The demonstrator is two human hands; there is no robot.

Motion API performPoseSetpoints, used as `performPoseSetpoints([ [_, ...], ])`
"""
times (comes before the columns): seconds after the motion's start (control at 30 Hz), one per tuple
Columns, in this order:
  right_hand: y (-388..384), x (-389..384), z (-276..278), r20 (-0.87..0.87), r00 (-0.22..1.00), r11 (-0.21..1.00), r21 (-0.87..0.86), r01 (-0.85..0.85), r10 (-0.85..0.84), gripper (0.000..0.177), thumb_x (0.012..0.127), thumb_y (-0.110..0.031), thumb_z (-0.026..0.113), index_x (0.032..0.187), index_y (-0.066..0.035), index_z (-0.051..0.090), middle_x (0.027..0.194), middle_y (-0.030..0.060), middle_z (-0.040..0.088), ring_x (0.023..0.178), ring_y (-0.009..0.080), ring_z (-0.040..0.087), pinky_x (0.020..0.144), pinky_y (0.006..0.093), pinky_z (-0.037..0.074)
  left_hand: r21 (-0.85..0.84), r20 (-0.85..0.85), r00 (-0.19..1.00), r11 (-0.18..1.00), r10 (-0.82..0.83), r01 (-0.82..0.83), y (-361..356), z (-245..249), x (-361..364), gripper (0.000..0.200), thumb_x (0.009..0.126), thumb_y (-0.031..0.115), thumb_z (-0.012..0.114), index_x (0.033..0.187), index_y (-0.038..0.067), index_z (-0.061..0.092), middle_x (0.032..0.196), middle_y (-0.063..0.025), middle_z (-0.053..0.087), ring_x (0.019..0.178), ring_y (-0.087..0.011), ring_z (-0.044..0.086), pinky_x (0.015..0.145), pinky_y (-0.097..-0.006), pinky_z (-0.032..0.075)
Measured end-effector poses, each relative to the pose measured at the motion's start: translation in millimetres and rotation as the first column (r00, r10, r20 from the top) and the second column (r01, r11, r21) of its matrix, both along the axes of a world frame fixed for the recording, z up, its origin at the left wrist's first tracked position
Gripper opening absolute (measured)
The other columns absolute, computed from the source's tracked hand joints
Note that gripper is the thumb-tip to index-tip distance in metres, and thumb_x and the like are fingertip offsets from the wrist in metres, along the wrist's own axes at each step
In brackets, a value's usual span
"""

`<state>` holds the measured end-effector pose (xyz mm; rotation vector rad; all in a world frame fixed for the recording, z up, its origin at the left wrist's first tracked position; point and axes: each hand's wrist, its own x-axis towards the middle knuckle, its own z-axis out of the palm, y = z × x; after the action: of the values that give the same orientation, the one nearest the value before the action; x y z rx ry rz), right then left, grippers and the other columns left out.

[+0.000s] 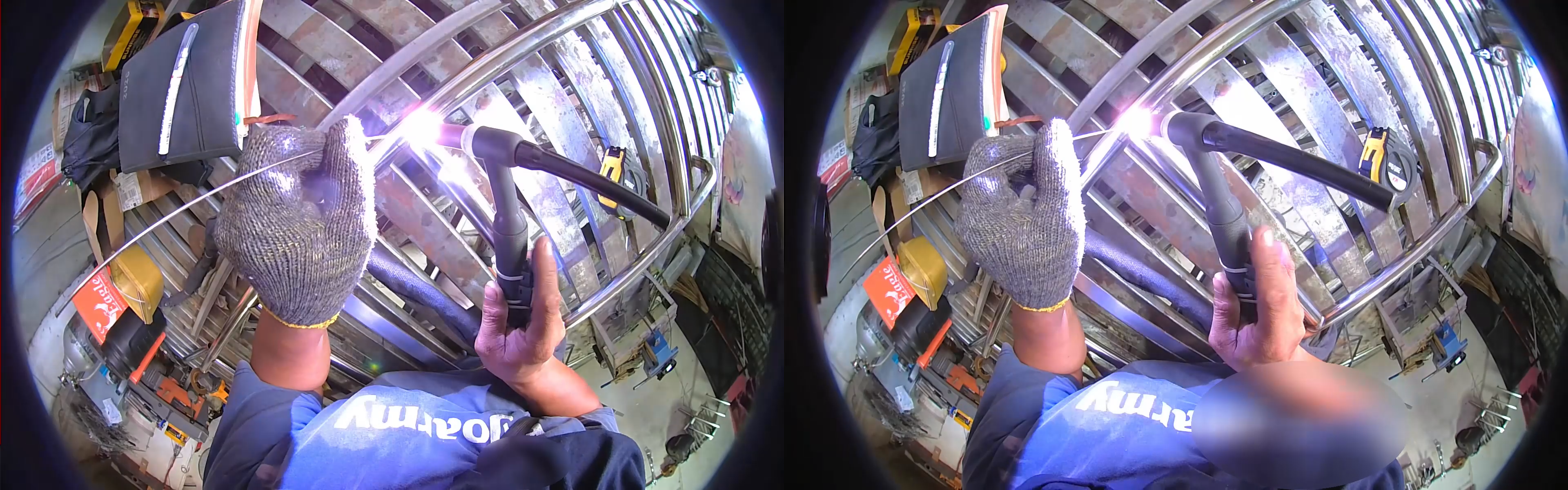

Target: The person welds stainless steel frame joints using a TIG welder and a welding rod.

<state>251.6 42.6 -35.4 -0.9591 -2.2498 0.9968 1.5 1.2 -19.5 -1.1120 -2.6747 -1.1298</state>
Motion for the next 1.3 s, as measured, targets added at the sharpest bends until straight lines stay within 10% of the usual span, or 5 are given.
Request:
performPoseSetpoints([
  [0.23, 0.1, 2.4, -4.1, 0.016, 1.000, 0.997, 0.081, -0.012, 0.011, 0.079, 0.101, 0.002, 0.068, 0.161, 0.018, 0.018, 0.141, 0.0346, 0.057, 0.105, 0.0294, 0.071, 0.089, 0.0366, 0.059, -0.002, -0.119, 0.993, 1.000, -0.019, 0.019, 1.8, 1.6, -1.1, 0.019, 0.090, 0.012, 0.088, 0.088, 0.002, 0.071, 0.076, -0.0077, 0.072, 0.065, -0.0128, 0.064, 0.064, -0.0295, 0.053],
  [0.47, 1.9, 1.6, -1.3, 0.035, 0.999, 0.997, 0.068, -0.034, 0.031, 0.070, 0.099, 0.001, 0.071, 0.156, 0.019, 0.035, 0.143, 0.0356, 0.060, 0.106, 0.0294, 0.072, 0.092, 0.0359, 0.059, 0.018, -0.107, 0.994, 1.000, -0.023, 0.025, 1.2, 1.1, -1.8, 0.020, 0.090, 0.014, 0.088, 0.088, 0.002, 0.072, 0.074, -0.0075, 0.072, 0.063, -0.0134, 0.064, 0.062, -0.0302, 0.053],
  [0.6, 3.3, -1.5, 3.2, 0.055, 0.998, 0.997, 0.064, -0.036, 0.033, 0.062, 0.092, 0.002, 0.076, 0.145, 0.021, 0.049, 0.138, 0.0390, 0.063, 0.119, 0.0481, 0.071, 0.107, 0.0467, 0.055, 0.016, -0.101, 0.995, 1.000, -0.016, 0.018, 1.3, 1.7, -1.2, 0.019, 0.091, 0.015, 0.087, 0.088, 0.002, 0.072, 0.075, -0.0078, 0.072, 0.063, -0.0136, 0.064, 0.063, -0.0305, 0.054],
  [0.93, -1.8, 2.6, -7.6, -0.032, 0.999, 0.998, 0.067, 0.012, -0.010, 0.072, 0.102, 0.001, 0.068, 0.158, 0.019, 0.028, 0.143, 0.0351, 0.057, 0.109, 0.0299, 0.070, 0.095, 0.0369, 0.057, 0.001, -0.092, 0.995, 1.000, -0.024, 0.024, 1.8, 4.0, -0.5, 0.020, 0.090, 0.012, 0.088, 0.089, 0.002, 0.071, 0.076, -0.0074, 0.073, 0.065, -0.0130, 0.066, 0.064, -0.0298, 0.054],
  [1.3, 5.9, -2.6, 3.8, 0.068, 0.995, 0.993, 0.094, -0.075, 0.069, 0.066, 0.097, 0.006, 0.069, 0.153, 0.020, 0.039, 0.142, 0.0363, 0.061, 0.115, 0.0330, 0.072, 0.097, 0.0352, 0.058, 0.054, -0.069, 0.996, 0.997, -0.047, 0.051, -0.2, -2.7, -2.3, 0.017, 0.092, 0.010, 0.086, 0.091, 0.001, 0.071, 0.078, -0.0066, 0.074, 0.067, -0.0120, 0.066, 0.065, -0.0289, 0.054],
])
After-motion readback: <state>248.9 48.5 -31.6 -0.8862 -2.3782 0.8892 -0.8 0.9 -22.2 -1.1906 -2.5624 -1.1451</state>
